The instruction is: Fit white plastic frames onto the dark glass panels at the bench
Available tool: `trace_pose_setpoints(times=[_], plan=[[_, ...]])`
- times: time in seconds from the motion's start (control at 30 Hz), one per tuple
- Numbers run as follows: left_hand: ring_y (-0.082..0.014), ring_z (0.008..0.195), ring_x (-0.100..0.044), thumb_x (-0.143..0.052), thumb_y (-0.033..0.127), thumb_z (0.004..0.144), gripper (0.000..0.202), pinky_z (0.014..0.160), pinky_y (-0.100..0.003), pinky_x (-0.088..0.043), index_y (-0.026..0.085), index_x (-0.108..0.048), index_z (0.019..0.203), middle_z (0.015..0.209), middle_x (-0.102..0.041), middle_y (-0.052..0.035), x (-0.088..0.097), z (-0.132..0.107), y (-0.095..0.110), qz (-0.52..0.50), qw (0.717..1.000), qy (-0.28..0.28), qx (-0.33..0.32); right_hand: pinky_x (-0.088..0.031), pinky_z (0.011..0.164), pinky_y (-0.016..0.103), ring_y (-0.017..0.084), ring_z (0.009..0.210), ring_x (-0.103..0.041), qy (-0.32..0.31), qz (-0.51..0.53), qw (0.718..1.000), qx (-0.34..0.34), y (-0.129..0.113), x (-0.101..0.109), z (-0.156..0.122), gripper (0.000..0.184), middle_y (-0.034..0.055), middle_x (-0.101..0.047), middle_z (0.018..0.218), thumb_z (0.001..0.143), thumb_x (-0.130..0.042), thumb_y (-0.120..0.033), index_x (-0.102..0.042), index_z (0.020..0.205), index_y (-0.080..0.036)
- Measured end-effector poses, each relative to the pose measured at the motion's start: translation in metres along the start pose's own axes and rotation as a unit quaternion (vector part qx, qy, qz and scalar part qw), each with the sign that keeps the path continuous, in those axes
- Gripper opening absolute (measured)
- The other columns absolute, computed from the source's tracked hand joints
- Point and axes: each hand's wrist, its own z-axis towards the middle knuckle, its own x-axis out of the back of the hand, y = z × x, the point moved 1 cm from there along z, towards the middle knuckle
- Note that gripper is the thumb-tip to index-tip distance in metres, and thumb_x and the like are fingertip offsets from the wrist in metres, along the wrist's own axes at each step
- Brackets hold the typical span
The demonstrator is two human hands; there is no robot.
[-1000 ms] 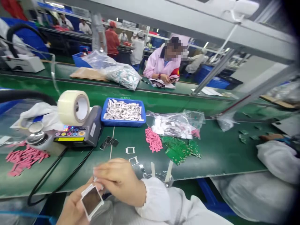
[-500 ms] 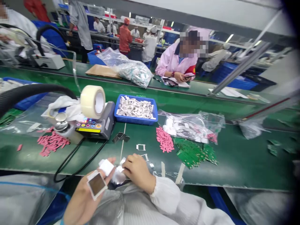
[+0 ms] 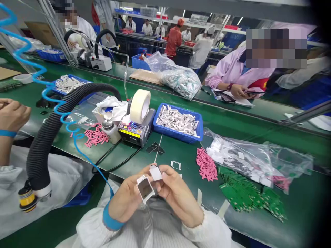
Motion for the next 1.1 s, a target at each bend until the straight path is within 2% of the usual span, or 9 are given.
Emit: trace_pose_setpoints(times=[0.07,0.2,0.27,0.43,0.53,0.67,0.87,0.97,1.1], plan=[[-0.0244,0.105,-0.054,-0.071,0.045,0.065,0.039,0.092,-0.035,-0.04,0.021,-0.071,0.095,0.126,-0.054,-0.008,0.001,0.001,-0.002,0.003,0.999,0.036,-0.008,-0.045,0.057,0.023,0.01,0.064,-0.056,0.023,-0.188,0.968,0.166,-0.01,0.0,-0.006,0.011,0.0005,-0.064,0.076,0.078,-0.066,-0.033,-0.066,0.084,-0.024],[-0.0219,0.099,-0.058,-0.073,0.042,0.065,0.04,0.087,-0.032,-0.043,0.022,-0.07,0.099,0.104,-0.068,-0.0069,0.002,0.001,-0.008,0.006,0.998,0.064,-0.003,-0.044,0.064,0.031,0.016,0.074,-0.053,0.031,-0.536,0.735,0.414,-0.024,-0.011,-0.019,0.012,0.0038,-0.068,0.086,0.076,-0.066,-0.017,-0.069,0.086,-0.024],[-0.0189,0.093,-0.06,-0.075,0.037,0.063,0.035,0.084,-0.029,-0.044,0.024,-0.071,0.095,0.096,-0.071,-0.0041,0.001,0.002,-0.012,-0.011,0.996,0.088,-0.002,-0.043,0.061,0.03,0.016,0.072,-0.049,0.042,-0.587,0.672,0.449,-0.024,-0.016,-0.021,0.014,0.0045,-0.068,0.087,0.077,-0.065,-0.015,-0.069,0.088,-0.022],[-0.0154,0.085,-0.063,-0.075,0.034,0.064,0.03,0.078,-0.027,-0.047,0.022,-0.07,0.091,0.089,-0.072,-0.0019,0.002,0.007,-0.027,-0.11,0.982,0.156,0.016,-0.043,0.067,0.032,0.018,0.079,-0.047,0.062,-0.623,0.658,0.419,-0.009,-0.02,-0.012,0.013,0.005,-0.066,0.093,0.084,-0.058,-0.024,-0.069,0.09,-0.022],[-0.0163,0.087,-0.064,-0.062,0.036,0.078,0.022,0.081,-0.032,-0.048,0.02,-0.068,0.091,0.092,-0.071,-0.0035,0.006,0.012,-0.039,-0.19,0.962,0.162,0.111,-0.042,0.076,0.036,0.021,0.089,-0.05,0.031,-0.661,0.672,0.333,-0.002,-0.009,-0.004,0.021,0.0049,-0.063,0.107,0.086,-0.054,-0.034,-0.068,0.097,-0.023],[-0.0158,0.086,-0.064,-0.05,0.035,0.086,0.021,0.084,-0.04,-0.047,0.023,-0.065,0.094,0.09,-0.071,0.0002,0.01,0.017,-0.047,-0.262,0.924,0.196,0.198,-0.039,0.083,0.034,0.018,0.097,-0.054,0.093,-0.714,0.657,0.224,-0.02,0.043,-0.007,0.02,0.0026,-0.063,0.108,0.087,-0.053,-0.03,-0.064,0.103,-0.026],[-0.0138,0.081,-0.064,-0.049,0.033,0.087,0.023,0.084,-0.037,-0.048,0.022,-0.064,0.101,0.091,-0.071,-0.0004,0.014,0.018,-0.047,-0.285,0.92,0.19,0.189,-0.031,0.07,0.035,0.023,0.076,-0.055,0.304,-0.756,0.571,0.102,-0.054,0.152,-0.031,0.011,0.0048,-0.065,0.076,0.078,-0.061,-0.024,-0.066,0.07,-0.019],[-0.0133,0.079,-0.063,-0.051,0.031,0.086,0.022,0.082,-0.036,-0.049,0.022,-0.065,0.101,0.09,-0.071,-0.0004,0.013,0.018,-0.048,-0.276,0.926,0.177,0.187,-0.027,0.068,0.033,0.021,0.075,-0.054,0.332,-0.763,0.55,0.077,-0.048,0.177,-0.035,0.011,0.0036,-0.064,0.078,0.079,-0.06,-0.028,-0.067,0.074,-0.021],[-0.013,0.079,-0.061,-0.061,0.033,0.079,0.025,0.083,-0.035,-0.049,0.021,-0.065,0.101,0.091,-0.07,-0.0002,0.01,0.015,-0.048,-0.26,0.937,0.149,0.178,-0.025,0.07,0.032,0.02,0.079,-0.053,0.337,-0.773,0.533,0.068,-0.038,0.185,-0.03,0.014,0.0032,-0.064,0.082,0.081,-0.057,-0.028,-0.069,0.075,-0.023]])
